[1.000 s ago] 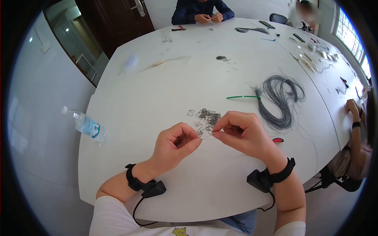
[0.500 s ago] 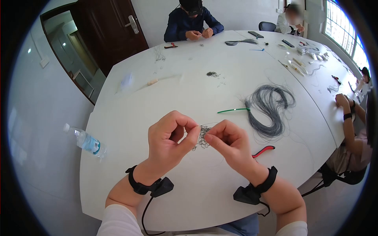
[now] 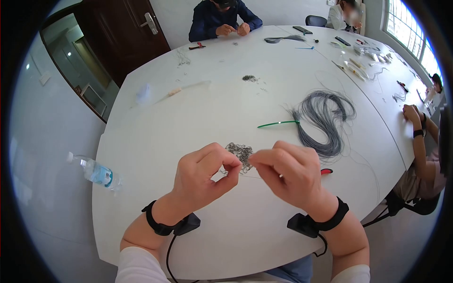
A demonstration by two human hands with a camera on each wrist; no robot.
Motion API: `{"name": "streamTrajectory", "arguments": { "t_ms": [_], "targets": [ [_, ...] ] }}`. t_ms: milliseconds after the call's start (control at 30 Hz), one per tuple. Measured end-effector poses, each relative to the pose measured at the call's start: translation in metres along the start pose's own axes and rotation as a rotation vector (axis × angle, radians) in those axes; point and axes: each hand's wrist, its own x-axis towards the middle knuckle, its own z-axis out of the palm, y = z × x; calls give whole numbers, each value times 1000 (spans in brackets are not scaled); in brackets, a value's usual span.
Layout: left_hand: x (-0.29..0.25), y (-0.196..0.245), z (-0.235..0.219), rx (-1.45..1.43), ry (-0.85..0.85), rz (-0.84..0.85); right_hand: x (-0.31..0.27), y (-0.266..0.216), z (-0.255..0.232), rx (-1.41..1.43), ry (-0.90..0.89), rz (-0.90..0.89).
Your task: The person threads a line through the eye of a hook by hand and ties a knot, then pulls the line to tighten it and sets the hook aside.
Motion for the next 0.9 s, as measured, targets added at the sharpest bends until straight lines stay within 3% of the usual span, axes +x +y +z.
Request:
{"name": "streamTrajectory", "arguments": {
  "t_ms": [267,333,367,433,533,767,900],
  "targets": [
    [-2,0,1,-111,-88,2,-3,12,6,330,-38,293],
    [-3,0,-1,-128,-93,20,-5,14,8,479,-101,455],
    [-3,-1,-1,-144,-96,35,-7,15,11,476,-97,454],
    [-3,0,0,-151,-66,43,-11,14,16,723,-171,679],
    [-4,-1,0,-144,4,34,-14,11,23,819,-198,755],
    [-5,-4,1,-109,139,-11,-15,6,24,786,-196,753],
    [-9,-4,1,-152,113,-87,-18,4,28,846,-176,770]
  ]
}}
